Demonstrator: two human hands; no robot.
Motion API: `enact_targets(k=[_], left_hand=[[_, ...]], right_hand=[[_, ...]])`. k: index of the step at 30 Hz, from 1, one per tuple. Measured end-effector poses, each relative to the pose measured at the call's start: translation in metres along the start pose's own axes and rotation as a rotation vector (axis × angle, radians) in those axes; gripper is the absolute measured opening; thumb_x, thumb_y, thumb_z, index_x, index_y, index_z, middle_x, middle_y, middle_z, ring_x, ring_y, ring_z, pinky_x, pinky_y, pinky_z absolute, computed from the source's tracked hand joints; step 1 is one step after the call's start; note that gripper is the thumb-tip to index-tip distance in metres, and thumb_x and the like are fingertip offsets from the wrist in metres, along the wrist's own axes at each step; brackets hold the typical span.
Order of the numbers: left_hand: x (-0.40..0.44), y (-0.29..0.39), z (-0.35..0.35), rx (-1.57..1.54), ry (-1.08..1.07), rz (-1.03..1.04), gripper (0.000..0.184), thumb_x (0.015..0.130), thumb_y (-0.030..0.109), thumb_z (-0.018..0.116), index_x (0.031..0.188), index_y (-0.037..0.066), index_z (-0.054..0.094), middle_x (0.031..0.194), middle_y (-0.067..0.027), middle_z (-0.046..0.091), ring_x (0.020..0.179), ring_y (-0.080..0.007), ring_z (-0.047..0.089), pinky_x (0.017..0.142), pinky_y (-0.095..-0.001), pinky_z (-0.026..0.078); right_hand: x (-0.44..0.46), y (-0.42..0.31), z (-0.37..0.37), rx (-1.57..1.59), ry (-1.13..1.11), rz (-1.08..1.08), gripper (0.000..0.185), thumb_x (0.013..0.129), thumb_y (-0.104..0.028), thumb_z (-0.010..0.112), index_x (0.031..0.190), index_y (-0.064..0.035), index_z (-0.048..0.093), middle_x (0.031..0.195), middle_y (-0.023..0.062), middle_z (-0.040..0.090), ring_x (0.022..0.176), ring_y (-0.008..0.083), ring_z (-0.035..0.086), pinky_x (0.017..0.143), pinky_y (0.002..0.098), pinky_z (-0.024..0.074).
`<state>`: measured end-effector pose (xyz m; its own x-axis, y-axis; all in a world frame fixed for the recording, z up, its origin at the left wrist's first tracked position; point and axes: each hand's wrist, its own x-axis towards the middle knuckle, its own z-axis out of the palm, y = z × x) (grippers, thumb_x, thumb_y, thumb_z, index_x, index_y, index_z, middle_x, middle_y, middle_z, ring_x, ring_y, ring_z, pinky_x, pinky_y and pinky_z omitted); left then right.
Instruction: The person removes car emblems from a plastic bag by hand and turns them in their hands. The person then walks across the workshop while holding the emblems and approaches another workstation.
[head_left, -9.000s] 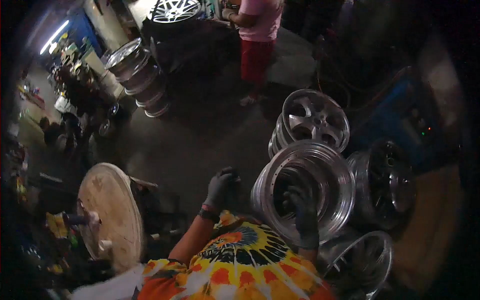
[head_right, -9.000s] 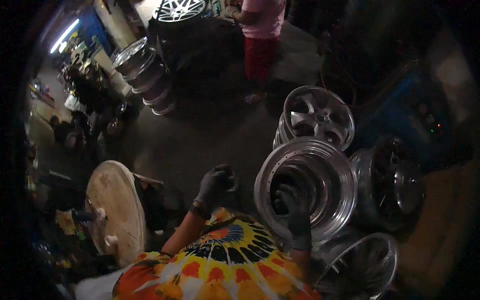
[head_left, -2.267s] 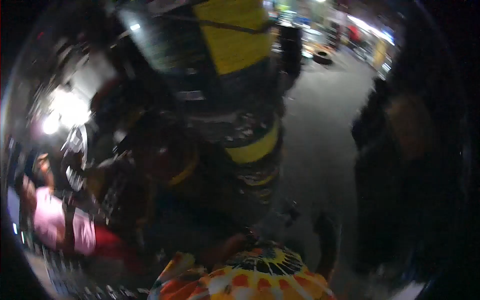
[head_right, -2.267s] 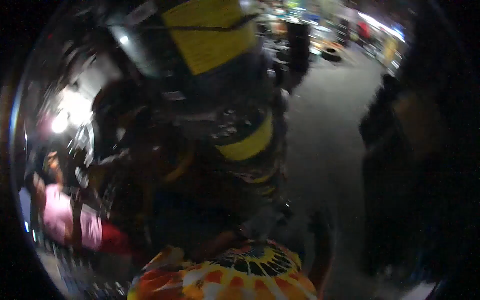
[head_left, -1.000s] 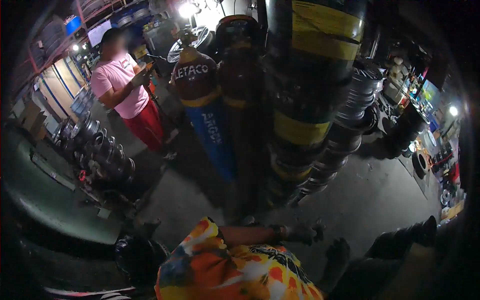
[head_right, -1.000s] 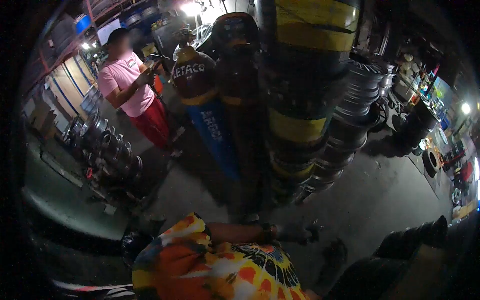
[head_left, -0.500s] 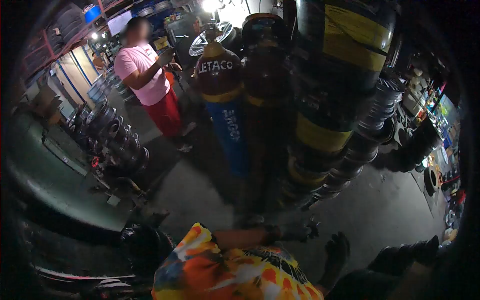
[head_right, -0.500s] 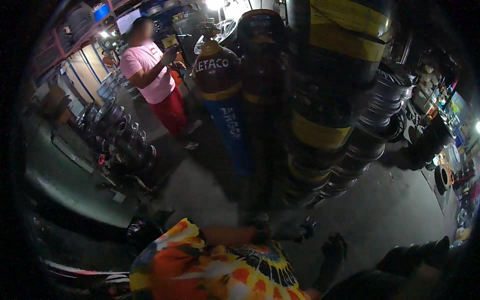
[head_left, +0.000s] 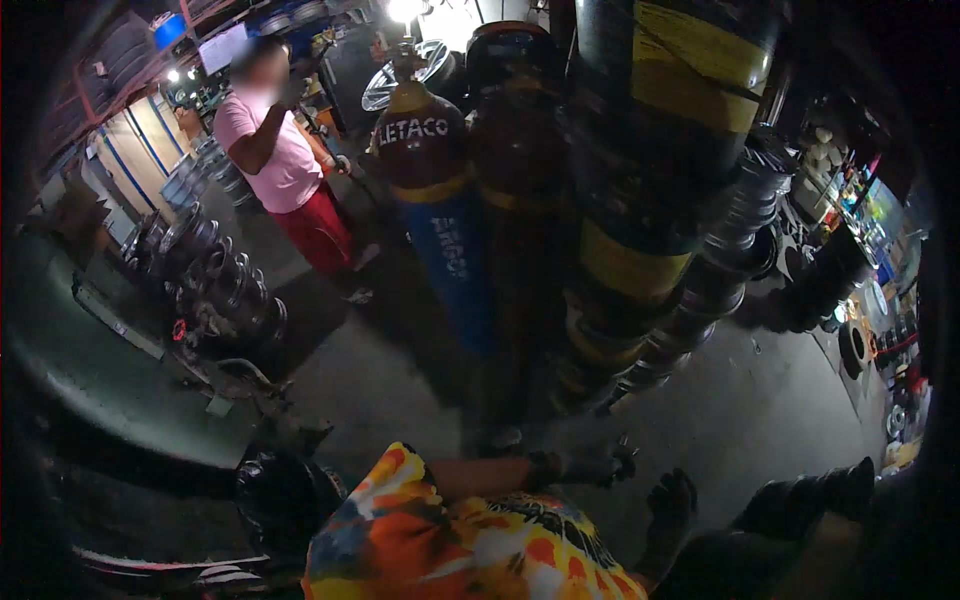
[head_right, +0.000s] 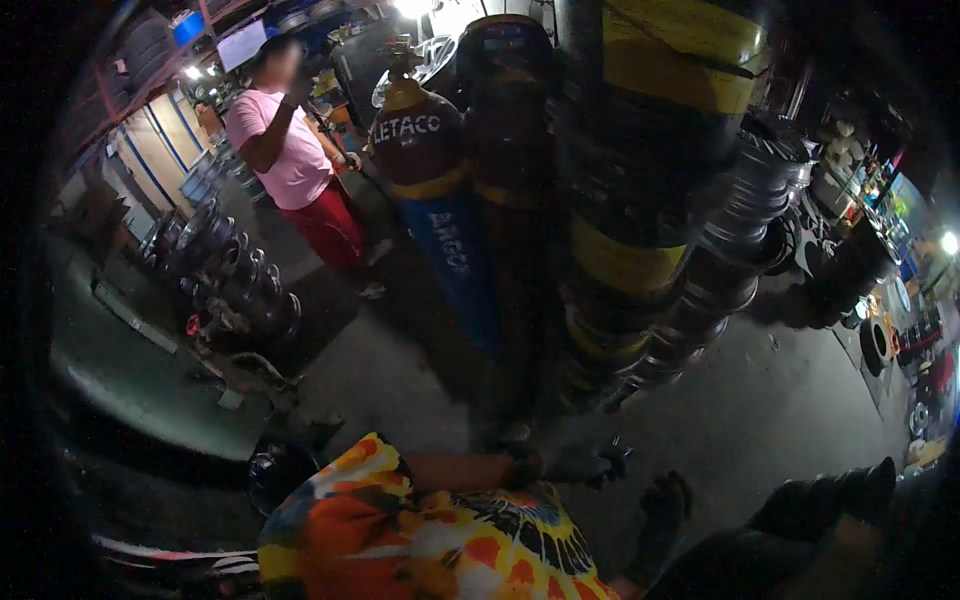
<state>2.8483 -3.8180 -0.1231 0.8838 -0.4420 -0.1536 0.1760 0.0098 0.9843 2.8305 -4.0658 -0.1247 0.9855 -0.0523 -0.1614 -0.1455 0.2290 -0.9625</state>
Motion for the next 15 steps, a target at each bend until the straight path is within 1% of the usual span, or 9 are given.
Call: enact_targets(k=[2, 3, 5, 6, 7, 9, 10, 12, 15], left_hand=[[0.002, -0.003, 0.004, 0.002, -0.015, -0.005, 0.020, 0.096, 0.006, 0.055, 0.111, -0.001, 0.067, 0.093, -0.0103, 0.070, 0.076, -0.0153, 0.068, 0.065, -0.0313, 0.058], [0.001, -0.004, 0.005, 0.000, -0.023, -0.008, 0.020, 0.096, 0.006, 0.055, 0.111, 0.000, 0.067, 0.093, -0.0103, 0.070, 0.076, -0.0154, 0.068, 0.065, -0.0313, 0.058], [0.003, -0.006, 0.006, 0.002, -0.031, -0.015, 0.020, 0.096, 0.006, 0.055, 0.111, 0.000, 0.067, 0.093, -0.0104, 0.070, 0.076, -0.0154, 0.068, 0.065, -0.0314, 0.058], [0.004, -0.006, 0.008, -0.001, -0.036, -0.018, 0.020, 0.096, 0.007, 0.055, 0.111, 0.000, 0.067, 0.093, -0.0104, 0.070, 0.076, -0.0155, 0.068, 0.065, -0.0315, 0.058], [0.004, -0.006, 0.009, -0.003, -0.038, -0.018, 0.020, 0.096, 0.007, 0.055, 0.111, 0.000, 0.067, 0.093, -0.0104, 0.070, 0.076, -0.0155, 0.068, 0.065, -0.0315, 0.058], [0.005, -0.007, 0.010, -0.014, -0.037, -0.019, 0.019, 0.097, 0.007, 0.056, 0.110, 0.000, 0.067, 0.093, -0.0105, 0.070, 0.075, -0.0156, 0.068, 0.065, -0.0316, 0.058], [0.005, -0.007, 0.011, -0.017, -0.033, -0.022, 0.019, 0.097, 0.007, 0.056, 0.110, 0.000, 0.067, 0.093, -0.0105, 0.070, 0.075, -0.0156, 0.068, 0.065, -0.0317, 0.058], [0.007, -0.007, 0.012, -0.023, -0.018, -0.024, 0.019, 0.097, 0.008, 0.056, 0.110, 0.000, 0.067, 0.093, -0.0105, 0.070, 0.075, -0.0157, 0.068, 0.065, -0.0318, 0.058], [0.012, -0.007, 0.014, -0.030, 0.006, -0.043, 0.019, 0.097, 0.008, 0.056, 0.110, 0.000, 0.067, 0.093, -0.0106, 0.070, 0.074, -0.0158, 0.067, 0.065, -0.0320, 0.058]], right_hand=[[0.001, 0.005, -0.009, 0.174, 0.013, 0.081, 0.035, 0.102, -0.027, 0.061, 0.130, -0.0058, 0.062, 0.107, 0.0091, 0.069, 0.081, 0.0167, 0.064, 0.068, 0.0309, 0.0523], [0.000, 0.005, -0.010, 0.176, 0.016, 0.081, 0.035, 0.102, -0.027, 0.061, 0.130, -0.0058, 0.062, 0.107, 0.0091, 0.069, 0.081, 0.0167, 0.064, 0.068, 0.0309, 0.0523], [-0.001, 0.004, -0.010, 0.109, 0.122, 0.153, 0.033, 0.102, -0.023, 0.061, 0.130, -0.0057, 0.063, 0.107, 0.0083, 0.069, 0.084, 0.0159, 0.064, 0.069, 0.0306, 0.0526], [-0.002, 0.009, -0.015, 0.110, 0.124, 0.155, 0.033, 0.102, -0.023, 0.061, 0.130, -0.0057, 0.063, 0.107, 0.0083, 0.069, 0.084, 0.0159, 0.064, 0.069, 0.0306, 0.0526], [-0.004, 0.016, -0.022, -0.177, 0.064, -0.061, 0.032, 0.101, -0.021, 0.061, 0.130, -0.0057, 0.063, 0.108, 0.0077, 0.068, 0.085, 0.0155, 0.064, 0.070, 0.0305, 0.0527], [-0.005, 0.021, -0.028, -0.462, 0.000, -0.275, 0.032, 0.101, -0.019, 0.062, 0.130, -0.0057, 0.064, 0.108, 0.0070, 0.068, 0.086, 0.0151, 0.064, 0.071, 0.0304, 0.0528], [-0.005, 0.020, -0.029, -0.383, 0.008, -0.196, 0.032, 0.100, -0.018, 0.062, 0.130, -0.0057, 0.064, 0.109, 0.0066, 0.067, 0.087, 0.0147, 0.064, 0.072, 0.0303, 0.0528], [-0.006, 0.020, -0.028, -0.306, 0.018, -0.114, 0.032, 0.100, -0.016, 0.062, 0.130, -0.0056, 0.065, 0.110, 0.0061, 0.067, 0.087, 0.0143, 0.064, 0.073, 0.0303, 0.0528], [-0.007, 0.018, -0.022, -0.280, 0.068, -0.177, 0.031, 0.101, -0.020, 0.061, 0.128, -0.0060, 0.065, 0.112, 0.0067, 0.067, 0.087, 0.0144, 0.064, 0.075, 0.0298, 0.0525]])
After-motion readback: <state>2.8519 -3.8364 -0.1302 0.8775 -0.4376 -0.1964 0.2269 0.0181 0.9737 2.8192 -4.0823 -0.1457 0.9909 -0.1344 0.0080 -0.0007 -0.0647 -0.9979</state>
